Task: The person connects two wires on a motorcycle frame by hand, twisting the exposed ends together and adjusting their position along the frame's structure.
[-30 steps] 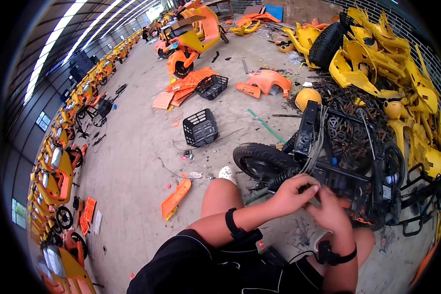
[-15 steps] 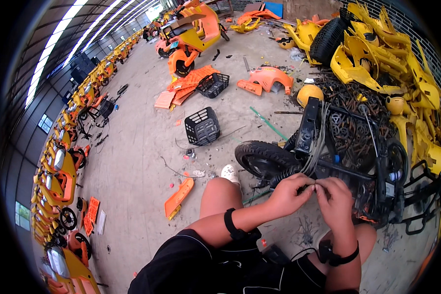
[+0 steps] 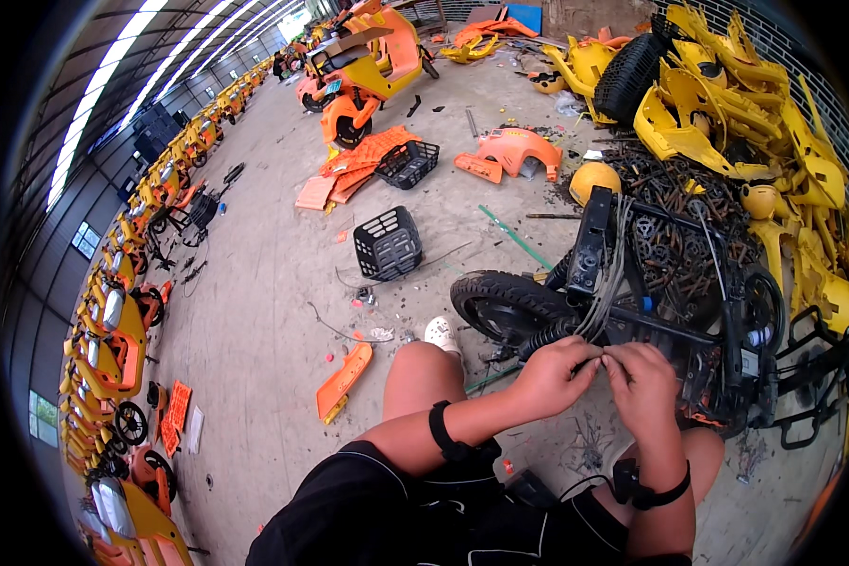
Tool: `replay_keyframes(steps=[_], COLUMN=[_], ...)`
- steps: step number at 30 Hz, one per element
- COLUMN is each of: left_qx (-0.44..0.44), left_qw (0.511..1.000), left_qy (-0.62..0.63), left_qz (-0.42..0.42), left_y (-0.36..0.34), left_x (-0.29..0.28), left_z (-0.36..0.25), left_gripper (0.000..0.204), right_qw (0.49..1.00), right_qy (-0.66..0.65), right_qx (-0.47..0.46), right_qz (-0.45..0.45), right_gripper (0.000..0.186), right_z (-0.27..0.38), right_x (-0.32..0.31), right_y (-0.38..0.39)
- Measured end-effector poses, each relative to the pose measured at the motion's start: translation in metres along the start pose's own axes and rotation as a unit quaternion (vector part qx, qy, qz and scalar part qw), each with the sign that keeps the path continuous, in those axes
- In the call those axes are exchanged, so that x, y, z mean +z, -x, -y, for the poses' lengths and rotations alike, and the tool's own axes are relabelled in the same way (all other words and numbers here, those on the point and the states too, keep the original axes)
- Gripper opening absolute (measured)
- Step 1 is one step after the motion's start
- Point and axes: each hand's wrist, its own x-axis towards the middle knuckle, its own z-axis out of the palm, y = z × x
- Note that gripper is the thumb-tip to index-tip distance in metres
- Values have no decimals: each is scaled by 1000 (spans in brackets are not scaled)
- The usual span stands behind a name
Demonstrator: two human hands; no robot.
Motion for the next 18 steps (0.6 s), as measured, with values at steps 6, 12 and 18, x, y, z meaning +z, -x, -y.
replay_keyframes(steps=[6, 12, 18], left_qx=[-20, -45, -72], left_qw=[1000, 998, 995], left_qy=[15, 44, 64], left_qz=[10, 3, 6], left_y=[0, 3, 8], left_x=[-3, 0, 3], left_z=[-3, -1, -3], left_gripper=[15, 15, 14], right_qw=[1000, 998, 995], right_qy=[-7, 42, 76], right_qx=[-2, -40, -62], right_qz=[0, -21, -5], right_gripper=[13, 14, 13], right_z=[-1, 2, 7], right_x=[1, 5, 0], right_y=[0, 2, 1])
